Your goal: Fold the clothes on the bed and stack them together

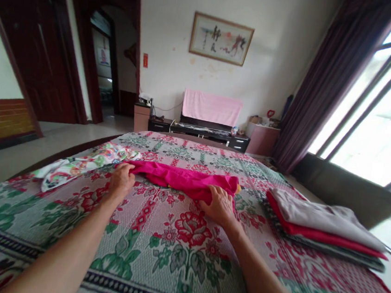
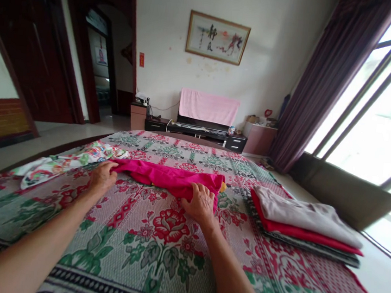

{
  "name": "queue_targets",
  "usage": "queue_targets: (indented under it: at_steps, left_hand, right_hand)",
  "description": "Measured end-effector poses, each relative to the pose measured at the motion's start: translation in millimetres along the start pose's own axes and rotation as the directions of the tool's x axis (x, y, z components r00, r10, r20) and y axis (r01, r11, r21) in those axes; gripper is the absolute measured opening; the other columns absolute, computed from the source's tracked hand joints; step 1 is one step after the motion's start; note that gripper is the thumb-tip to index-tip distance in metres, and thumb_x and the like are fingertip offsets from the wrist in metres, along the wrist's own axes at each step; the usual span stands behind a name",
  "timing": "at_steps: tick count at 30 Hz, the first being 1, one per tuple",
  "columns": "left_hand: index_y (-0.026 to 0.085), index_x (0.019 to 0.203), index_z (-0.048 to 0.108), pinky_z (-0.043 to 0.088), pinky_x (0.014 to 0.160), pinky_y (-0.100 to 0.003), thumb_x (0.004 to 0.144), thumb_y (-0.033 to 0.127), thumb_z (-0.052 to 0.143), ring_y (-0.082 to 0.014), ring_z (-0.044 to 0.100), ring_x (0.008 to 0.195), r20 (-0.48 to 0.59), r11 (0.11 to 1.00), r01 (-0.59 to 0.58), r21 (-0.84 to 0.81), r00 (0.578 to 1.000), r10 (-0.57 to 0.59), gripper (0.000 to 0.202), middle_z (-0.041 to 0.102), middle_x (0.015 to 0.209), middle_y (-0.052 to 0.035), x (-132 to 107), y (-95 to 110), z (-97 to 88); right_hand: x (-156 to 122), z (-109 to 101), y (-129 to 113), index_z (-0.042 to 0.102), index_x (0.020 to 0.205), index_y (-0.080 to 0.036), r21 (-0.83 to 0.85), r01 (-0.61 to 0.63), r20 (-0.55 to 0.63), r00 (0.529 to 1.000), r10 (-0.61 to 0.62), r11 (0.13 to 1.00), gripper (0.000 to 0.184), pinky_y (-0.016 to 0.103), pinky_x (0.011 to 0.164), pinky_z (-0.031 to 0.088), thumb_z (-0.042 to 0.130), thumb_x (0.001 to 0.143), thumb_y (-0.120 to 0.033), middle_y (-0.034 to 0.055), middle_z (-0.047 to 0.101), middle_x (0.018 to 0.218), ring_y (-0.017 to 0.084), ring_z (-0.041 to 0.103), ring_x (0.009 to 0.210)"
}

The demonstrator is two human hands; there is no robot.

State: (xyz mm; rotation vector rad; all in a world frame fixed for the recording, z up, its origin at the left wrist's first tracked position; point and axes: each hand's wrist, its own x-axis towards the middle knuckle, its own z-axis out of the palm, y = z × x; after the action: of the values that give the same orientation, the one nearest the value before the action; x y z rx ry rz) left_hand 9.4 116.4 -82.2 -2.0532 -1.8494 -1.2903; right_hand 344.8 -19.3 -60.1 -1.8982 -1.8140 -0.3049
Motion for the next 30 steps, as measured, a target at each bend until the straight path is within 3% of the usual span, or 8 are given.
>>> queue_targets:
  at_steps: [2, 5, 9, 14, 21, 26, 30]
  left_hand:
    - [0.014, 0.095, 0.070, 0.045, 0.097, -0.038, 0.073, 0.019, 0.044, -0.0271, 0.062, 0.100, 0.041, 0.994, 0.104, -0.037, 0.994, -0.103, 0.034, 0.070, 0.102, -0.0129, 1.4, -0.9, -6.6]
    - [0.018, 0.096, 0.071, 0.048, 0.088, -0.037, 0.074, 0.027, 0.046, -0.0263, 0.063, 0.090, 0.053, 0.954, 0.264, -0.144, 0.964, -0.259, 0.035, 0.072, 0.091, -0.0075, 3.5, 0.4, -14.8]
    - [0.019, 0.100, 0.072, 0.049, 0.077, -0.034, 0.073, 0.032, 0.043, -0.0244, 0.062, 0.082, 0.018, 0.901, 0.349, -0.259, 0.934, -0.356, 0.041, 0.071, 0.085, -0.0056, 5.9, 3.3, -21.4]
    - [0.019, 0.101, 0.072, 0.044, 0.068, -0.029, 0.074, 0.038, 0.044, -0.0221, 0.058, 0.074, 0.030, 0.927, 0.327, -0.181, 0.944, -0.328, 0.043, 0.068, 0.075, -0.0047, 2.2, 9.1, -21.0]
    - [0.020, 0.074, 0.069, 0.033, 0.057, -0.027, 0.080, 0.053, 0.040, -0.0187, 0.052, 0.062, 0.090, 0.956, 0.277, 0.097, 0.954, -0.285, 0.045, 0.061, 0.060, -0.0052, -2.1, 12.6, -19.8]
    - [0.021, 0.069, 0.068, 0.033, 0.054, -0.028, 0.079, 0.054, 0.040, -0.0207, 0.056, 0.062, 0.169, 0.958, 0.245, 0.151, 0.948, -0.269, 0.044, 0.065, 0.063, -0.0074, 0.4, 13.8, -19.9]
    - [0.022, 0.076, 0.070, 0.039, 0.058, -0.027, 0.076, 0.045, 0.047, -0.0219, 0.061, 0.068, 0.260, 0.982, 0.150, 0.115, 0.950, -0.175, 0.033, 0.069, 0.069, -0.0063, -3.0, 13.0, -20.3]
  right_hand:
    - [-1.1, 0.0, 5.3, 0.062, 0.115, -0.018, -0.016, -0.034, 0.024, 0.999, 0.034, 0.999, 0.040, 0.037, 0.089, 0.036, 0.059, 0.078, -0.033, 0.0122, 0.063, 0.116, 0.027, 0.055, 0.105]
    - [2.6, -0.5, 17.7, 0.067, 0.099, -0.018, 0.049, -0.108, 0.021, 0.994, 0.107, 0.993, 0.026, 0.032, 0.085, 0.038, 0.046, 0.083, -0.022, 0.0090, 0.069, 0.098, 0.022, 0.059, 0.094]
    - [11.8, -3.8, 31.9, 0.066, 0.103, -0.016, 0.186, -0.219, -0.158, 0.955, 0.249, 0.958, 0.035, 0.029, 0.080, 0.040, 0.037, 0.083, -0.020, 0.0099, 0.069, 0.097, 0.021, 0.060, 0.089]
    - [14.1, 0.6, 47.6, 0.066, 0.107, -0.016, 0.226, -0.286, -0.268, 0.901, 0.341, 0.931, 0.041, 0.030, 0.080, 0.041, 0.033, 0.083, -0.024, 0.0111, 0.068, 0.097, 0.022, 0.059, 0.087]
    - [8.8, 11.2, 56.8, 0.068, 0.106, -0.014, 0.243, -0.354, -0.207, 0.891, 0.405, 0.903, 0.043, 0.030, 0.076, 0.041, 0.033, 0.088, -0.032, 0.0127, 0.069, 0.092, 0.022, 0.061, 0.082]
    - [10.1, 4.4, 49.2, 0.070, 0.098, -0.016, 0.205, -0.387, -0.126, 0.901, 0.416, 0.899, 0.041, 0.028, 0.074, 0.040, 0.033, 0.090, -0.031, 0.0117, 0.070, 0.091, 0.020, 0.060, 0.079]
    - [10.4, 3.2, 47.1, 0.069, 0.101, -0.015, 0.258, -0.359, -0.164, 0.899, 0.407, 0.897, 0.040, 0.029, 0.076, 0.041, 0.034, 0.087, -0.030, 0.0116, 0.069, 0.091, 0.021, 0.059, 0.079]
